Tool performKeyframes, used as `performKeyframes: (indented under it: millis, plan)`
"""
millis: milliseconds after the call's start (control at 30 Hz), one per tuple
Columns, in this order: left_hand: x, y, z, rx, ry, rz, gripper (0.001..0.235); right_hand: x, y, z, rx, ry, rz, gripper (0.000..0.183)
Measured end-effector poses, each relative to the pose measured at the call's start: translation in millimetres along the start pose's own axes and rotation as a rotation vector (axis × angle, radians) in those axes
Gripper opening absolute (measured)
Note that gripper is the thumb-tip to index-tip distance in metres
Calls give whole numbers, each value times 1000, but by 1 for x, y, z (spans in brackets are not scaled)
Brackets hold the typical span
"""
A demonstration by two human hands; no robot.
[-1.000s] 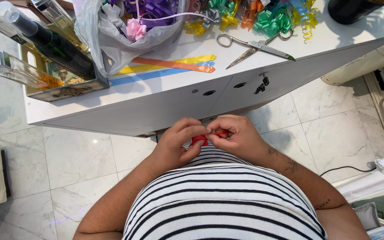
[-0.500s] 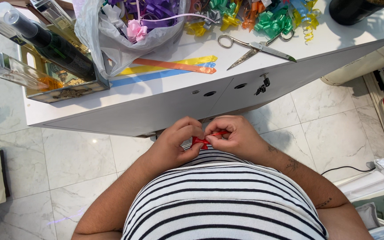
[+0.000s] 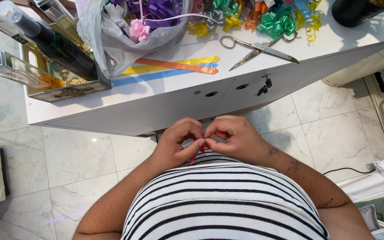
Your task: The person ties a red ribbon into a bow using both hands, then uses scissors to trim the ends. They repeat the process with an orange ribbon, folding and tying it into a bow.
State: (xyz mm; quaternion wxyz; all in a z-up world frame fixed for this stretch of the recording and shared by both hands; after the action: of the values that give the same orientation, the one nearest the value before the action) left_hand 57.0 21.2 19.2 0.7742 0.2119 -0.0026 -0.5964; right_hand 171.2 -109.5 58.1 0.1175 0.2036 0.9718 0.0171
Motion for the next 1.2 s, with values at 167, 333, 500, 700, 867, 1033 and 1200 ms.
performKeyframes:
  millis: [167,333,500,700,867,1033,1200]
  plan:
    - [5,-1,-13,-44,-75,9,11,-1,-1,-10,-47,-120,-5,4]
    - [5,-3,-15,-88,-119,23,12,0,-1,-17,-70,-163,-43,5]
    - [5,-2,-12,-127,-44,31,12,1,-3,-13,-96,-145,-78,6]
    - [8,1,-4,-105,146,47,14,-2,-7,-4,-95,-181,-51,3]
    - [15,-1,-17,-114,291,39,17,-2,-6,6,-49,-255,-72,4]
    - [17,4,-16,-101,411,13,17,-5,-6,9,36,-224,-67,7]
    - [20,10,-5,-47,490,-45,16,-11,0,10,121,-241,-92,10]
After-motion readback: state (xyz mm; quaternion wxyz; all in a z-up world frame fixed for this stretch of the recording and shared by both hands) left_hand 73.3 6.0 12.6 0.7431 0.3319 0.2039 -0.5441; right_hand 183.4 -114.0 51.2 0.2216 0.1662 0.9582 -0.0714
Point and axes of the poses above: each hand's wrist, its own y-axis towards the middle knuckle, its own x-axis out of the palm, z = x × y, the point moved 6 cm from there along y, towards the middle knuckle, and after that the axes turned 11 degrees about y, right-handed, at the moved point
